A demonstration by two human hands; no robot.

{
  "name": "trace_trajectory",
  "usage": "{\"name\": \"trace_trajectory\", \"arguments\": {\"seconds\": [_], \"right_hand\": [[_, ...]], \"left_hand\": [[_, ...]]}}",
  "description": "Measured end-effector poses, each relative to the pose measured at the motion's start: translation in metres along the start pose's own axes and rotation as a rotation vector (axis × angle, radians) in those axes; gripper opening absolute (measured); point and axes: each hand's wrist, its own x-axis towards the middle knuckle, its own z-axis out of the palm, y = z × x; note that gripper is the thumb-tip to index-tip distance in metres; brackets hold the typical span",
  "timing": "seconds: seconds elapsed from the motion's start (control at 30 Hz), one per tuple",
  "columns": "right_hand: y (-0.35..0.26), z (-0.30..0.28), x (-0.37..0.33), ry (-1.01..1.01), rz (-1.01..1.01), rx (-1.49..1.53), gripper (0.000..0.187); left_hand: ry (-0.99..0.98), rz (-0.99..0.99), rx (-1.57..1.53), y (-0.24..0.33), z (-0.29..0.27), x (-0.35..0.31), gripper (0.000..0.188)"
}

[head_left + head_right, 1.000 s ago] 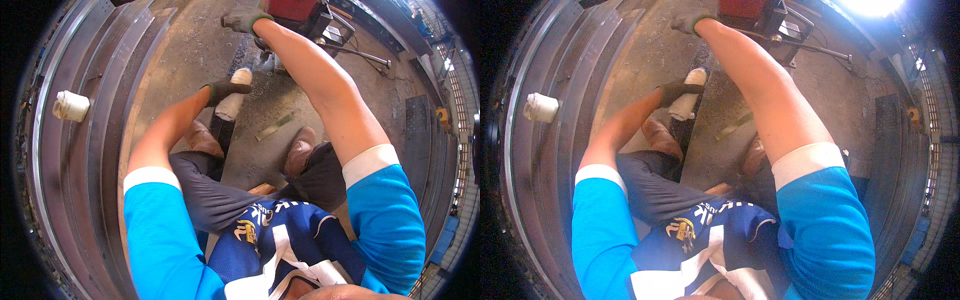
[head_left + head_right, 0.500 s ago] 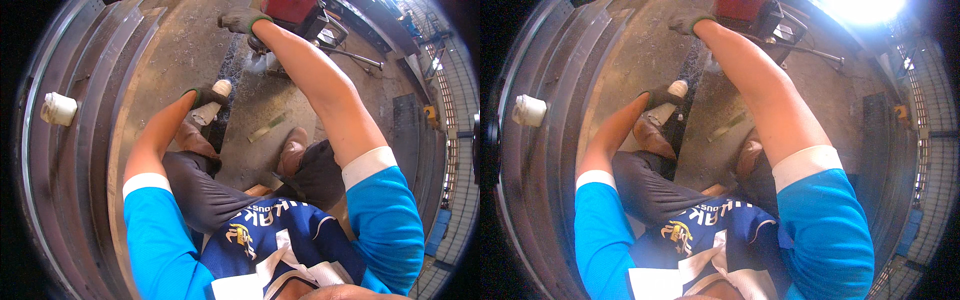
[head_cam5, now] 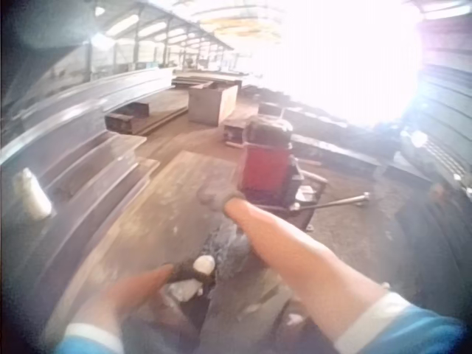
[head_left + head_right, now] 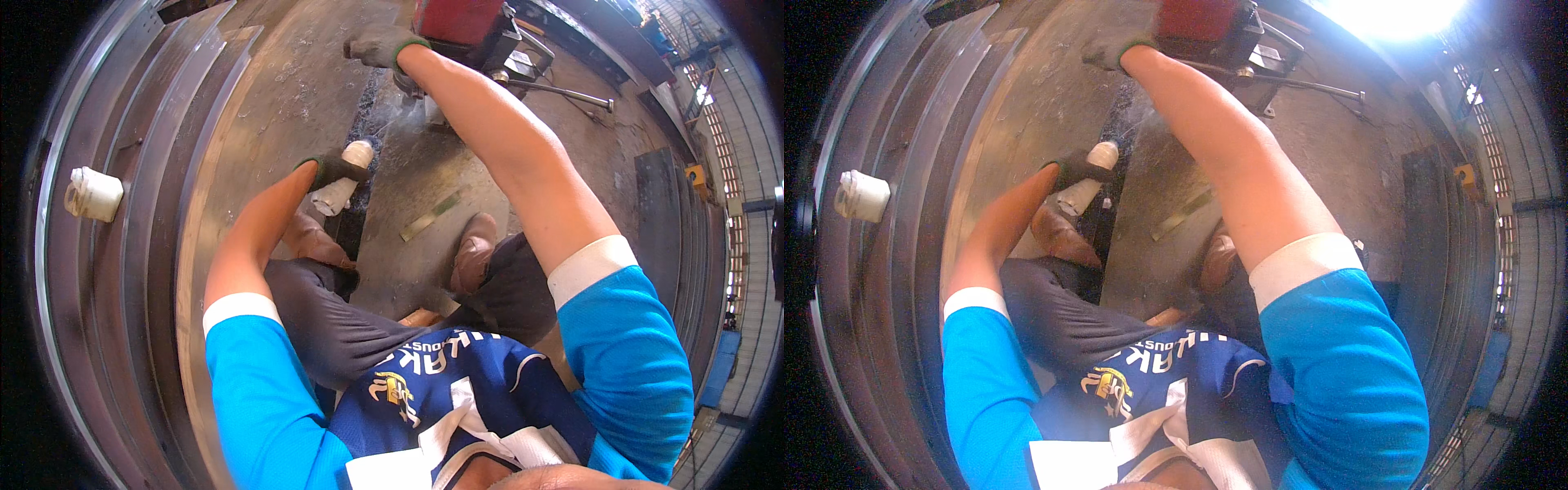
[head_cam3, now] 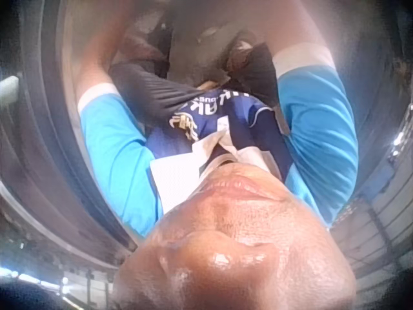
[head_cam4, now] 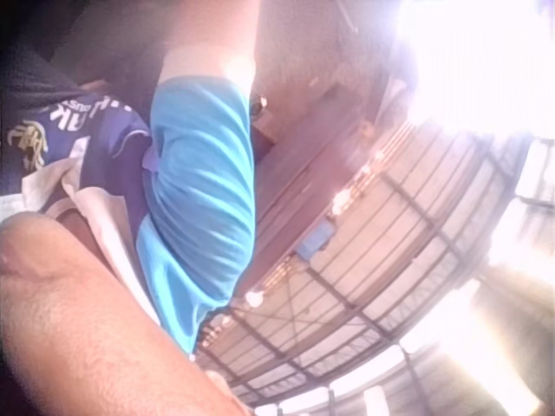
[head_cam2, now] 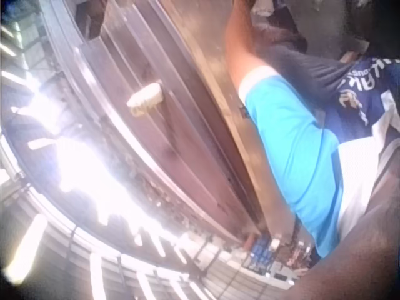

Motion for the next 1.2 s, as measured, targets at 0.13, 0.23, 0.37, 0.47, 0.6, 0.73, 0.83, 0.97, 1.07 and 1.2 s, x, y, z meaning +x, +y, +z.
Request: {"name": "trace_trajectory", "arguments": {"seconds": [0.13,0.23,0.37,0.47,0.6,0.73,0.83,0.97,1.07,1.2], "right_hand": [[-0.005,0.002,-0.003,0.061,0.051,-0.001,0.034],[-0.015,-0.005,-0.009,0.112,0.134,0.2,0.028],[-0.031,-0.024,-0.027,0.098,0.042,-0.005,0.025],[-0.04,-0.032,-0.038,0.093,0.033,0.012,0.023],[-0.04,-0.031,-0.036,0.034,0.048,-0.009,0.029],[-0.043,-0.03,-0.03,0.009,0.102,0.002,0.031],[-0.046,-0.034,-0.034,-0.008,0.132,0.057,0.032],[-0.046,-0.039,-0.042,-0.002,0.041,-0.009,0.035],[-0.046,-0.04,-0.042,0.01,0.083,-0.017,0.036],[-0.05,-0.041,-0.043,0.043,0.165,0.066,0.037]], "left_hand": [[-0.018,0.05,0.036,-0.015,0.0,0.028,0.07],[0.033,0.249,0.045,-0.015,0.005,0.032,0.071],[0.087,0.343,-0.31,-0.004,0.019,0.014,0.071],[0.207,0.313,-0.323,0.002,0.021,-0.003,0.077],[0.124,0.297,-0.374,0.008,0.019,-0.004,0.072],[0.008,0.279,-0.498,0.003,0.02,0.003,0.066],[-0.038,0.232,-0.413,-0.005,0.024,0.005,0.061],[-0.026,0.141,-0.284,-0.009,0.028,0.006,0.053],[-0.035,0.03,-0.295,-0.007,0.028,0.007,0.052],[-0.019,0.063,-0.249,-0.007,0.028,0.006,0.053]]}}
